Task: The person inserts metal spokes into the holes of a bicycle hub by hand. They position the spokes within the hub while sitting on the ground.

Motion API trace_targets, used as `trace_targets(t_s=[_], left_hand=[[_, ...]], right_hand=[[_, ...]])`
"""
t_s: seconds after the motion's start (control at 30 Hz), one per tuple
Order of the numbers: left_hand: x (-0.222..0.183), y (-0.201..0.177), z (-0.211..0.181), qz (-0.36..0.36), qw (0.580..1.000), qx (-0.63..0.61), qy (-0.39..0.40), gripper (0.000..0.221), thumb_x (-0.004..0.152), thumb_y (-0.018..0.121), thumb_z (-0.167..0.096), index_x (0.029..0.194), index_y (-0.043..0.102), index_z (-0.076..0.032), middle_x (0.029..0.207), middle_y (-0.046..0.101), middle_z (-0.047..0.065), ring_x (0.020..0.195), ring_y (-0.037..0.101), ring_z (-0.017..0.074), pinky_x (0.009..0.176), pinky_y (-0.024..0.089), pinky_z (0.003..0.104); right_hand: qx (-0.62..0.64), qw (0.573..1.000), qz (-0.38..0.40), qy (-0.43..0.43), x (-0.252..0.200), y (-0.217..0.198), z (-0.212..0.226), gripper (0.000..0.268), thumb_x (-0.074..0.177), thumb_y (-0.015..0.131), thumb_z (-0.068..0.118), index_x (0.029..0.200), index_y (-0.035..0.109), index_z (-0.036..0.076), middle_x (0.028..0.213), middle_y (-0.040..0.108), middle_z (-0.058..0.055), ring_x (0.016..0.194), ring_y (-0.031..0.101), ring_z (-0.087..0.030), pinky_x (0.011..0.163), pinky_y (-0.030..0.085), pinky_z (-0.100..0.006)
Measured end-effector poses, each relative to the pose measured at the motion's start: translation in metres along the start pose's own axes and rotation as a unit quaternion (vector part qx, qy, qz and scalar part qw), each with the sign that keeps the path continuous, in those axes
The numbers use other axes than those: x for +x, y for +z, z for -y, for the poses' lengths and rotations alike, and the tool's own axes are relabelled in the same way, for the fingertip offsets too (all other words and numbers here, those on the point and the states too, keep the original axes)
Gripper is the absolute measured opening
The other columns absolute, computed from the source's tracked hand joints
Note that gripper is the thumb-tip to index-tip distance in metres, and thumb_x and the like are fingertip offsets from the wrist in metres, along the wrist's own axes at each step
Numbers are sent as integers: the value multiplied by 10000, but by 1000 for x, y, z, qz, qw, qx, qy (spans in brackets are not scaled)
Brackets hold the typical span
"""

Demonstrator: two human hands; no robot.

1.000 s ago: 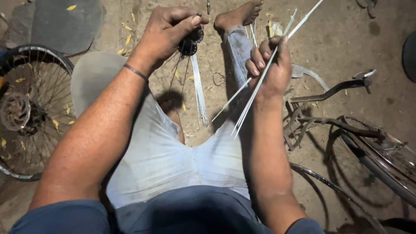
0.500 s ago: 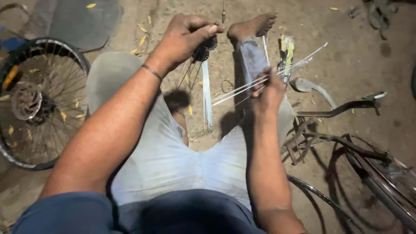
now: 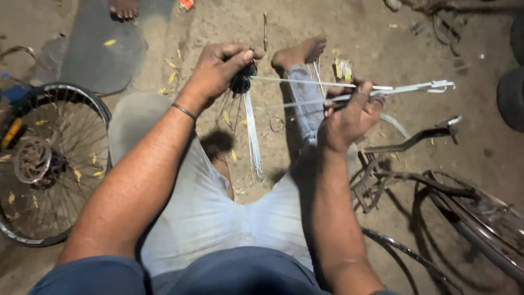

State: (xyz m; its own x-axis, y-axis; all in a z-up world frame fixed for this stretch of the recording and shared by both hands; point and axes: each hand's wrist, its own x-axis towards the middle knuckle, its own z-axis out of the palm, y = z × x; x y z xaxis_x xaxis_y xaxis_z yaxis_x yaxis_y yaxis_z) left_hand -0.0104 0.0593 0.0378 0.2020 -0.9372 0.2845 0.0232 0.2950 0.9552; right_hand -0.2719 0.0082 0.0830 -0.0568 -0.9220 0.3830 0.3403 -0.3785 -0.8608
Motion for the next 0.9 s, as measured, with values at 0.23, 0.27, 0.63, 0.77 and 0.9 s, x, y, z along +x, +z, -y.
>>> trace_targets(t_s=[0.23,0.27,0.63,0.77,0.9], left_hand=[[-5,-4,7,3,1000,-4,-24,261,1038,688,-252,1126,787,-27,887,724,-21,803,623,38,739,534,227],[-2,-3,5,2,1000,-10,-20,260,1036,689,-250,1128,785,-26,879,720,-22,798,621,39,737,533,226],[-3,-3,0,11,999,-6,-38,243,1036,675,-247,1103,782,-40,829,700,-34,755,609,35,684,527,225],[2,-4,-7,8,999,-1,-32,242,1027,670,-232,1118,782,-37,847,723,-31,765,633,36,687,541,226],[-6,-2,-5,5,998,32,-51,244,1045,667,-229,1137,795,-43,829,697,-19,733,585,44,653,499,234]], right_hand=[[-44,999,3,-13,-9,-2,-7,253,1134,546,282,1061,563,41,768,637,-92,589,581,-131,493,432,-246],[-53,998,14,-20,-8,-3,-8,251,1133,540,282,1070,567,40,766,637,-86,594,582,-125,502,432,-243],[-182,964,152,-124,6,-5,11,181,1188,556,205,1103,554,45,781,598,-50,614,569,-97,538,449,-220],[-121,977,116,-135,4,10,20,156,1184,548,195,1118,549,53,866,629,-80,670,610,-124,576,480,-243],[-60,992,65,-93,-5,14,17,126,1130,560,181,1173,527,67,895,646,-89,710,643,-148,530,472,-237]])
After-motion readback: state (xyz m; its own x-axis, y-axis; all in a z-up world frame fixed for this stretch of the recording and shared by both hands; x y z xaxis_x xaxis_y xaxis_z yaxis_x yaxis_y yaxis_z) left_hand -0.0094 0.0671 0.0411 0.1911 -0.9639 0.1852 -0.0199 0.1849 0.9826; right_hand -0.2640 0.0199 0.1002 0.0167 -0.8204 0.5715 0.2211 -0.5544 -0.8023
